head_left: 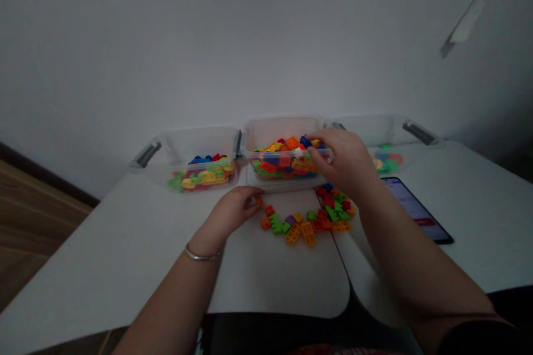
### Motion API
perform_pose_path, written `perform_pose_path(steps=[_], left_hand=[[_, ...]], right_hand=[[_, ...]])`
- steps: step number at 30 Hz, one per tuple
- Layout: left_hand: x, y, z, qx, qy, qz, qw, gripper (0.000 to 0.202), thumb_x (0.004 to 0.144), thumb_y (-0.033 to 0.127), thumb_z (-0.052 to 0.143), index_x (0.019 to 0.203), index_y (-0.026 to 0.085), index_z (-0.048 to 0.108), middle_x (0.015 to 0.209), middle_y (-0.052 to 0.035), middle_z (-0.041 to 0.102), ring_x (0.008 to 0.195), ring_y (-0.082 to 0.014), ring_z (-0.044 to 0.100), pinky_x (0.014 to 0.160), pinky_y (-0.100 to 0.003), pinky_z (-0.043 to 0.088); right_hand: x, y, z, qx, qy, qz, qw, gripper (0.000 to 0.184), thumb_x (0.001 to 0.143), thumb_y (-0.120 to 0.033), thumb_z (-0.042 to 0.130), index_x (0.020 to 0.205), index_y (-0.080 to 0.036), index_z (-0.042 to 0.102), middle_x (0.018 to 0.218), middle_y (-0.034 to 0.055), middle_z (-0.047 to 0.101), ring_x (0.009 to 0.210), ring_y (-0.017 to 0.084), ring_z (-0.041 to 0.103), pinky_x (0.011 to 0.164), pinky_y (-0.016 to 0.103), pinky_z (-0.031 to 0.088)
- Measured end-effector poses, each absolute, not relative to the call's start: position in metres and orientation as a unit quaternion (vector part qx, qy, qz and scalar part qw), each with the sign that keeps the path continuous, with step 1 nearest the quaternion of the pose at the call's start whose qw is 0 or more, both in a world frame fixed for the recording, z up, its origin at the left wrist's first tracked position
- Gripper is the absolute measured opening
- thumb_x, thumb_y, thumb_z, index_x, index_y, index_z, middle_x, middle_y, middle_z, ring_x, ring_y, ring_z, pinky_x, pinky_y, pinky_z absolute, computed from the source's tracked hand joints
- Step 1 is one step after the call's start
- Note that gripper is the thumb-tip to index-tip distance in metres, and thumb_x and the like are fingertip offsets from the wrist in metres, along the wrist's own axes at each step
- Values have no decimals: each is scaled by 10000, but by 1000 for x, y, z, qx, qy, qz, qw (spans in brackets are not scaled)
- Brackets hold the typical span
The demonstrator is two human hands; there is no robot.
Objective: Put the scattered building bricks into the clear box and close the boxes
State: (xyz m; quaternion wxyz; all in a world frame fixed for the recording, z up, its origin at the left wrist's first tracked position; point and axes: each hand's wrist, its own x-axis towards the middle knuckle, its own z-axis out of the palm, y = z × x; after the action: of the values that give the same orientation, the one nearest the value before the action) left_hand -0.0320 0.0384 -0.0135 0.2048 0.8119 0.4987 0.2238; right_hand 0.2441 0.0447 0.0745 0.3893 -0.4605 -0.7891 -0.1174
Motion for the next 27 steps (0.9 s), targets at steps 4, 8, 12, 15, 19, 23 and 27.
perform_pose_path(steps=[4, 8, 12, 15, 19, 23, 27], left_hand=[[-28, 35, -6, 749, 478, 356, 289, 329, 828, 288, 688, 1140, 200, 635, 910, -35, 726, 753, -177, 655, 684, -299, 510], [-24, 33, 2, 710, 417, 447, 350, 361, 783, 314, 748, 1087, 197, 591, 926, -34, 706, 771, -152, 647, 722, -285, 517], [-20, 32, 4, 717, 415, 477, 293, 281, 778, 301, 768, 996, 195, 625, 876, -28, 681, 775, -153, 632, 721, -282, 518], [-19, 30, 3, 734, 416, 485, 230, 287, 793, 291, 765, 1038, 203, 644, 944, -43, 702, 819, -166, 648, 757, -305, 530], [-21, 29, 3, 769, 401, 476, 146, 261, 822, 282, 748, 1060, 212, 669, 975, -52, 719, 879, -190, 655, 776, -322, 528], [-21, 29, 5, 790, 395, 457, 106, 193, 843, 286, 733, 1018, 214, 690, 949, -54, 723, 883, -205, 642, 793, -344, 529], [-19, 29, 4, 801, 398, 439, 91, 145, 854, 266, 722, 989, 220, 691, 958, -51, 726, 908, -213, 647, 860, -381, 527]], right_hand=[[228, 35, 70, -388, -815, -24, 429, 193, 917, -250, 554, 1041, -189, 689, 1032, 100, 750, 970, 250, 684, 888, 410, 506], [204, 27, 55, -362, -814, 129, 435, 160, 868, -223, 599, 1014, -189, 652, 1022, 79, 733, 860, 196, 690, 812, 359, 535], [186, 32, 31, -360, -774, 331, 402, 135, 872, -275, 619, 988, -208, 603, 979, 52, 709, 857, 179, 698, 789, 347, 557], [180, 43, 14, -362, -695, 473, 403, 156, 847, -298, 674, 951, -221, 586, 949, 29, 696, 847, 165, 698, 796, 342, 572], [176, 52, 0, -342, -590, 623, 383, 245, 796, -314, 762, 885, -227, 552, 869, 0, 701, 829, 149, 707, 853, 347, 581], [174, 50, -2, -321, -532, 696, 361, 379, 730, -374, 841, 903, -226, 538, 854, -2, 723, 815, 147, 720, 855, 346, 595], [174, 48, -2, -334, -515, 702, 362, 366, 719, -318, 846, 893, -218, 540, 838, -11, 714, 772, 127, 714, 795, 300, 593]])
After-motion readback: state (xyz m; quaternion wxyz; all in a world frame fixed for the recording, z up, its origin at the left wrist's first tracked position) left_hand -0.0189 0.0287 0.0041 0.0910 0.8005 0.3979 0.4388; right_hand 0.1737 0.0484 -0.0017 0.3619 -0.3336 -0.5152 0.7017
